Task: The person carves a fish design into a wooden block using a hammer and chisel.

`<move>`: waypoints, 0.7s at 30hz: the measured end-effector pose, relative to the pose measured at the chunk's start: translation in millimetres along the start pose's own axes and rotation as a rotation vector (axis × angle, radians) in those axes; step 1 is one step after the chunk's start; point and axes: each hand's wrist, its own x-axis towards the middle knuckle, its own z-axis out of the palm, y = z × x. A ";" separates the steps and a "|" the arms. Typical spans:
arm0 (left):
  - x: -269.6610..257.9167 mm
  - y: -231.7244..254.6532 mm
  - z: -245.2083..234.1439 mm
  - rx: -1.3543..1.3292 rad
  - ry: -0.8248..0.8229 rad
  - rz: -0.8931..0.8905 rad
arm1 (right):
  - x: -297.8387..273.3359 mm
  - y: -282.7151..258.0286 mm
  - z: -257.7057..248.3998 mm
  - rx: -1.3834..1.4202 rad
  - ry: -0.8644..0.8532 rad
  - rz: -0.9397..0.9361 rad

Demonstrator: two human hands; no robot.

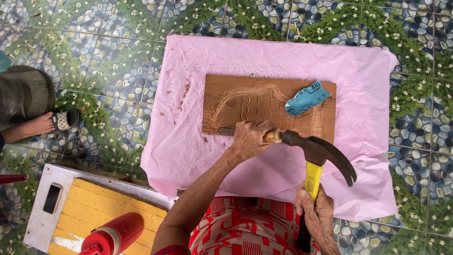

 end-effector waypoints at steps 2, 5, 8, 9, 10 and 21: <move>-0.1 0.0 0.7 -0.012 0.016 0.009 | -1.1 5.6 0.9 -0.015 -0.014 -0.019; -1.6 -2.7 4.8 -0.014 0.026 0.019 | 0.1 5.7 0.9 -0.032 -0.027 -0.033; -4.8 -3.4 6.5 -0.011 0.003 0.018 | -0.3 3.5 0.1 -0.050 -0.029 -0.019; -4.6 -3.4 6.2 -0.015 -0.011 0.020 | -0.1 2.6 0.0 -0.065 -0.028 -0.015; -4.9 -3.7 6.7 -0.014 -0.011 0.021 | 0.0 1.9 0.1 -0.064 -0.028 -0.016; -5.2 0.6 5.4 0.004 -0.043 0.004 | -4.5 10.3 -3.4 -0.017 -0.034 0.029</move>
